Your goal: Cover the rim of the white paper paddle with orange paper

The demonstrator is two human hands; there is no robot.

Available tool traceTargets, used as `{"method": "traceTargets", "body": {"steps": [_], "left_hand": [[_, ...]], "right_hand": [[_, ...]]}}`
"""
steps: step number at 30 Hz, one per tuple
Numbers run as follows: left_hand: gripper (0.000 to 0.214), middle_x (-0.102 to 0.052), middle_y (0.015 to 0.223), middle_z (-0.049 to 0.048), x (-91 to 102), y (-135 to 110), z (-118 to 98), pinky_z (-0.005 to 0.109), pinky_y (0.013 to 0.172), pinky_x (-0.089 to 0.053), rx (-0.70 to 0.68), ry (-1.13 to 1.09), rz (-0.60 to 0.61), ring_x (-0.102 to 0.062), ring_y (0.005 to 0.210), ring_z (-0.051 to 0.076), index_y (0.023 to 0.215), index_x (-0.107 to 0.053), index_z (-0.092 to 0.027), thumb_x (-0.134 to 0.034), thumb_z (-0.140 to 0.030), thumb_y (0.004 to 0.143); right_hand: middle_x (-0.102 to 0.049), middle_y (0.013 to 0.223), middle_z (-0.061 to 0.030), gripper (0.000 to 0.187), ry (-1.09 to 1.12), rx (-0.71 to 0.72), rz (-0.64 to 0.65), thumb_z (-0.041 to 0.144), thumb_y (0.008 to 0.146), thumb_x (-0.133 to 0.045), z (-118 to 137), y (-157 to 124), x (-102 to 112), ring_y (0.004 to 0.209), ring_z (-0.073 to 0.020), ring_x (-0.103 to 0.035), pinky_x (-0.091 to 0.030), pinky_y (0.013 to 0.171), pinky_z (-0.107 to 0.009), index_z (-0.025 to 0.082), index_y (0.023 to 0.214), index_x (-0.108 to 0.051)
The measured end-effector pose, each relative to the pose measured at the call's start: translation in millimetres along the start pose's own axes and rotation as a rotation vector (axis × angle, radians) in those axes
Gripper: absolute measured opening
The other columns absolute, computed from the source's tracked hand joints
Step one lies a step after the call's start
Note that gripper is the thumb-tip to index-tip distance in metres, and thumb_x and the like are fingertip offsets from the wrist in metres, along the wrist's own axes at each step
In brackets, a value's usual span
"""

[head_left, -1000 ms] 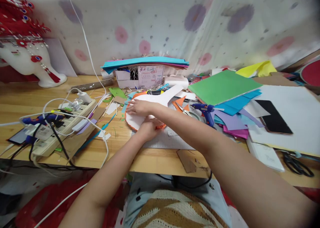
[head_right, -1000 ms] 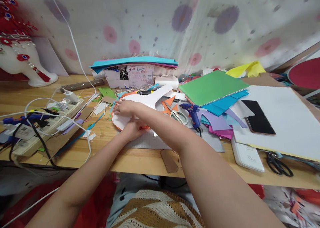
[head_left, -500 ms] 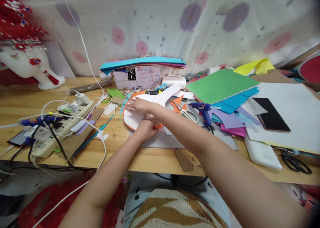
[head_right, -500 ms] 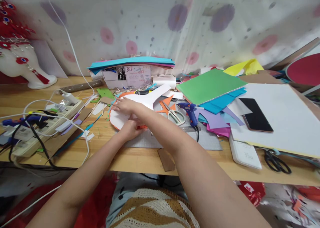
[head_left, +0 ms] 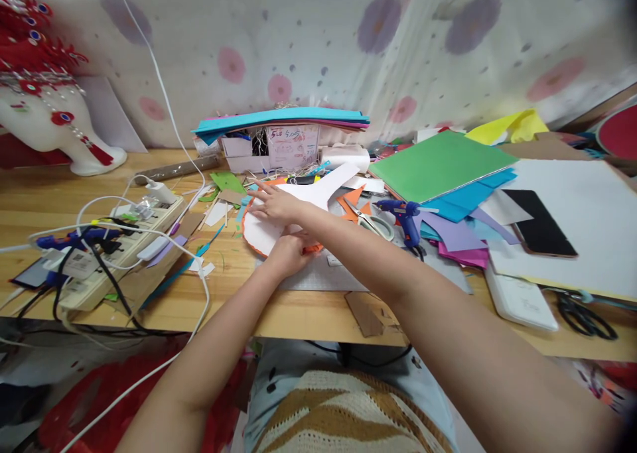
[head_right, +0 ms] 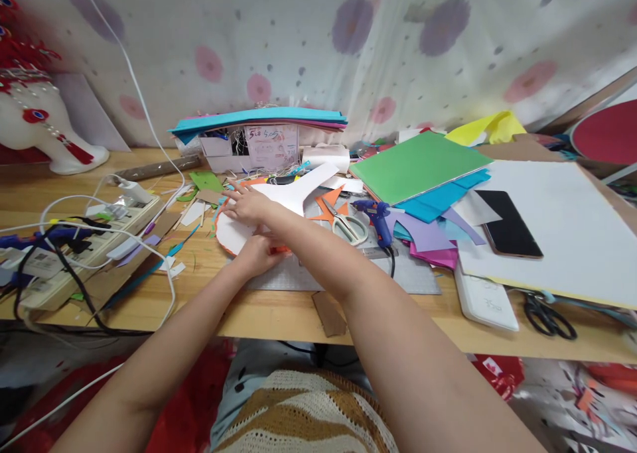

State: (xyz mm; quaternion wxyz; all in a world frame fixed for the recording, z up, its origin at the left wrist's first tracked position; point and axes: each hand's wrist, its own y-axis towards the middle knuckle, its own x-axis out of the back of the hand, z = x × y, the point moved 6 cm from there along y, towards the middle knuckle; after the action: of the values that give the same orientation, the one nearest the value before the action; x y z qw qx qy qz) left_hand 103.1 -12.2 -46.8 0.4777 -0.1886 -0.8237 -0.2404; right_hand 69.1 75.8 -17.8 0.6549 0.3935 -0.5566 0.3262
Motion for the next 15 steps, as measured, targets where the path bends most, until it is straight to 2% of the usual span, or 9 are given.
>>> {"method": "traceTargets", "body": {"steps": [4, 8, 11, 13, 15], "left_hand": [[0.027, -0.064, 0.114, 0.0012, 0.9, -1, -2, 0.036, 0.105, -0.032, -0.02, -0.012, -0.019, -0.056, 0.111, 0.021, 0.103, -0.067, -0.025, -0.057, -0.027, 0.078], [0.031, -0.057, 0.124, 0.0007, -1.0, 0, -5, 0.033, 0.106, -0.031, -0.042, -0.022, 0.001, -0.047, 0.121, 0.017, 0.107, -0.064, -0.024, -0.057, -0.022, 0.077], [0.029, -0.059, 0.121, 0.0004, -0.7, 0, -4, 0.038, 0.112, -0.019, -0.03, -0.018, -0.014, -0.048, 0.12, 0.018, 0.104, -0.065, -0.025, -0.058, -0.023, 0.077], [0.026, -0.062, 0.116, -0.0002, -0.6, 0, -3, 0.043, 0.114, -0.006, -0.031, -0.011, -0.019, -0.051, 0.117, 0.019, 0.102, -0.066, -0.027, -0.057, -0.023, 0.078], [0.027, -0.063, 0.115, -0.0004, -1.1, 0, -2, 0.045, 0.113, 0.0, -0.039, -0.01, -0.015, -0.052, 0.116, 0.02, 0.103, -0.065, -0.029, -0.057, -0.024, 0.078]], "right_hand": [[-0.035, 0.143, -0.0075, 0.035, -0.018, 0.046, 0.032, 0.03, 0.091, -0.037, -2, -1, 4, 0.137, -0.0331, -0.009, -0.017, 0.107, -0.051, 0.019, 0.113, -0.062], [-0.037, 0.141, -0.0088, 0.035, 0.047, 0.051, -0.019, 0.029, 0.091, -0.037, -10, -3, 13, 0.136, -0.0292, -0.015, -0.015, 0.109, -0.047, 0.018, 0.112, -0.063], [-0.039, 0.14, -0.0089, 0.038, 0.09, 0.014, -0.067, 0.03, 0.092, -0.035, -14, 0, 16, 0.136, -0.0256, -0.018, -0.018, 0.109, -0.046, 0.018, 0.121, -0.055], [-0.04, 0.14, -0.0081, 0.041, 0.101, -0.025, -0.023, 0.034, 0.091, -0.037, -15, 2, 11, 0.136, -0.0275, -0.016, -0.02, 0.107, -0.05, 0.019, 0.127, -0.049], [-0.04, 0.141, -0.0067, 0.042, 0.094, -0.059, 0.065, 0.036, 0.09, -0.038, -15, 3, 4, 0.136, -0.0306, -0.014, -0.02, 0.105, -0.054, 0.021, 0.128, -0.049]]}}
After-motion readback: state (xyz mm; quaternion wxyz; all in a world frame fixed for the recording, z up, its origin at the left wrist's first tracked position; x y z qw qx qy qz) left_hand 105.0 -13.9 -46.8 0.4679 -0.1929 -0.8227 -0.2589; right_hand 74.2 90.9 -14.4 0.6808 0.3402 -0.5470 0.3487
